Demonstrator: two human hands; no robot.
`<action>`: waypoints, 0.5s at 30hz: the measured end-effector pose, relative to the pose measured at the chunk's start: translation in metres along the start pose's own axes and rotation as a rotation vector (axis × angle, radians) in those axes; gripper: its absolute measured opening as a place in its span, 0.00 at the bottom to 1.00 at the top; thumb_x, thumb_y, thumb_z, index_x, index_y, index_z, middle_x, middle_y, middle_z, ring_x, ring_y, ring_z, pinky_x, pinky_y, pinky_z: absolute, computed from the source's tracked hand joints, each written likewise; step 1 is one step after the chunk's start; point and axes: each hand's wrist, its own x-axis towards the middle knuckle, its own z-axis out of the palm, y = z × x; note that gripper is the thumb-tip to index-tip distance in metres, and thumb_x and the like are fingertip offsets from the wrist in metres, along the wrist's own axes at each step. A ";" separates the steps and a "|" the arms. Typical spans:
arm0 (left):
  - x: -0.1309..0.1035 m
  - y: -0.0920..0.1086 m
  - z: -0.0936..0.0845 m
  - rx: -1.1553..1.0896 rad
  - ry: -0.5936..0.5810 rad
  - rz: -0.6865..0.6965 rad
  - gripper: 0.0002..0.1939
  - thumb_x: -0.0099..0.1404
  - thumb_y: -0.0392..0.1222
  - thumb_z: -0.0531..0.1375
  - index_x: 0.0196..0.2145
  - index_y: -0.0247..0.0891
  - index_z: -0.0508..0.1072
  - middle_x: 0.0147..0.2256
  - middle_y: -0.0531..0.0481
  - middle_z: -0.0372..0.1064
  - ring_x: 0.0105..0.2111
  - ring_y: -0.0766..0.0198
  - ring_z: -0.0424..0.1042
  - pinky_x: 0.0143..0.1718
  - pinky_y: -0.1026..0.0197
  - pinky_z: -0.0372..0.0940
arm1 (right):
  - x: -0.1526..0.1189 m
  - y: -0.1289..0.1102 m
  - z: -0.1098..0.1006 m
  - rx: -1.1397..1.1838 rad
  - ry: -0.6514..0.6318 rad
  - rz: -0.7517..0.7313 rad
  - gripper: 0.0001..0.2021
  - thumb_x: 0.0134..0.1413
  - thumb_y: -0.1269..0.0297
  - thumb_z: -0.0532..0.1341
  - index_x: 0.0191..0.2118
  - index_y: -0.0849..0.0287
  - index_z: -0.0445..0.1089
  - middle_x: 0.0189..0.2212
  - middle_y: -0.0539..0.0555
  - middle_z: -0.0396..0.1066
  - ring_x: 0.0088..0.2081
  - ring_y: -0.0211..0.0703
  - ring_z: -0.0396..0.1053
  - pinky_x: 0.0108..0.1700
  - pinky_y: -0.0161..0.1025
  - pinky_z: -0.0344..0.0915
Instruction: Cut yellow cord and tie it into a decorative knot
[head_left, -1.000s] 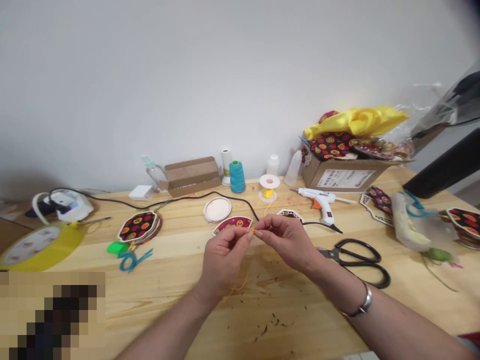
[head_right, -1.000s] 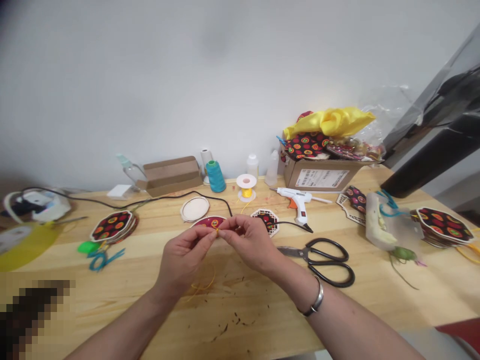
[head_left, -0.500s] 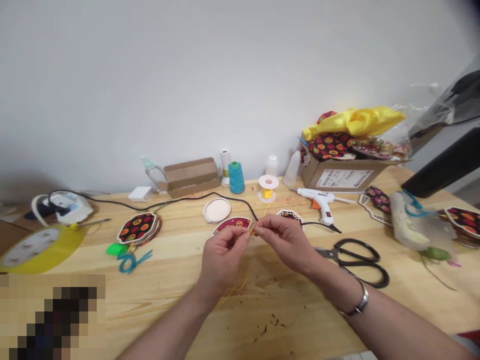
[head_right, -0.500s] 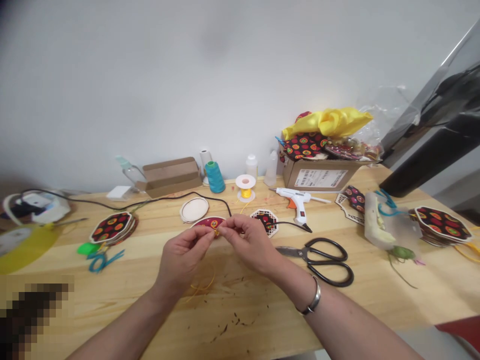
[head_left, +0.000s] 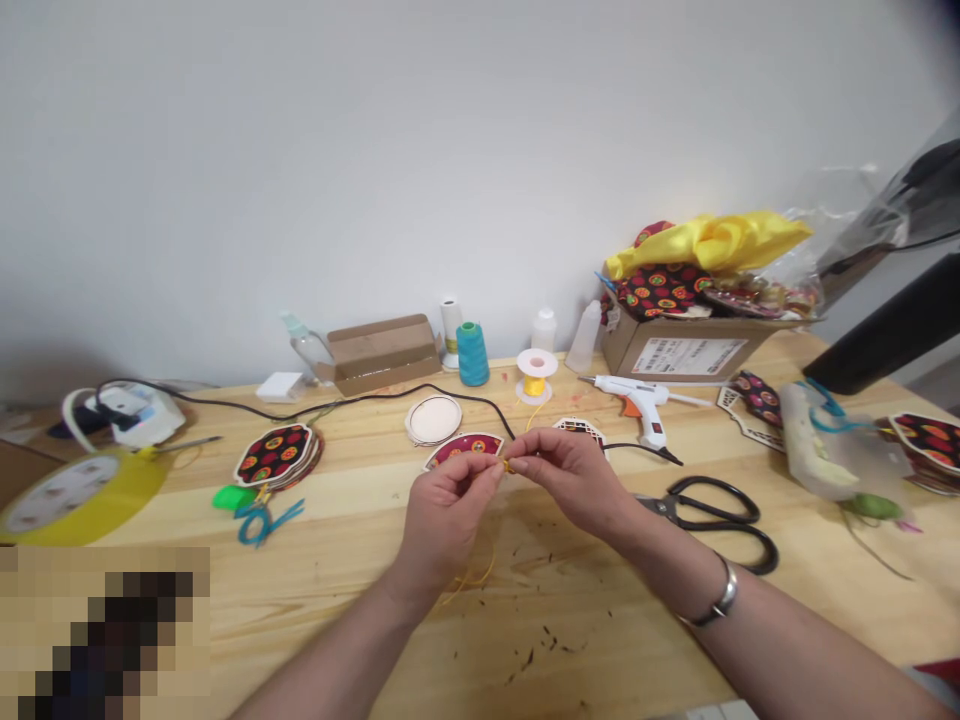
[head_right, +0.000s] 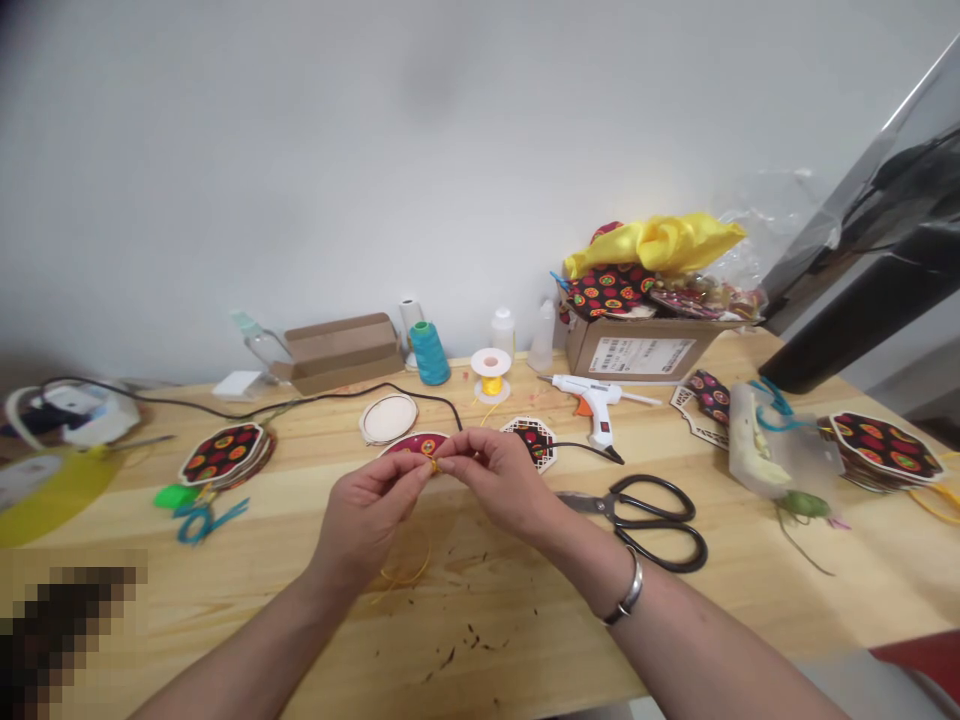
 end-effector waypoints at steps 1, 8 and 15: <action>0.000 0.000 0.000 0.004 0.001 0.001 0.07 0.54 0.42 0.61 0.27 0.35 0.75 0.18 0.58 0.64 0.18 0.74 0.56 0.21 0.71 0.55 | 0.000 0.000 0.000 0.004 -0.002 0.001 0.03 0.48 0.68 0.61 0.29 0.59 0.72 0.27 0.49 0.73 0.31 0.37 0.69 0.36 0.35 0.64; 0.000 0.001 0.001 0.065 0.008 0.018 0.08 0.53 0.43 0.62 0.28 0.35 0.76 0.23 0.53 0.70 0.23 0.69 0.64 0.25 0.68 0.60 | 0.000 -0.001 -0.001 0.000 0.008 0.009 0.02 0.46 0.69 0.61 0.27 0.60 0.72 0.25 0.48 0.72 0.29 0.36 0.68 0.34 0.33 0.64; 0.001 0.002 0.000 0.098 -0.029 0.062 0.08 0.55 0.43 0.60 0.28 0.35 0.75 0.25 0.51 0.71 0.27 0.66 0.66 0.26 0.67 0.60 | 0.000 -0.001 -0.002 -0.051 0.016 0.012 0.03 0.46 0.68 0.62 0.27 0.59 0.73 0.24 0.48 0.73 0.28 0.36 0.68 0.33 0.34 0.64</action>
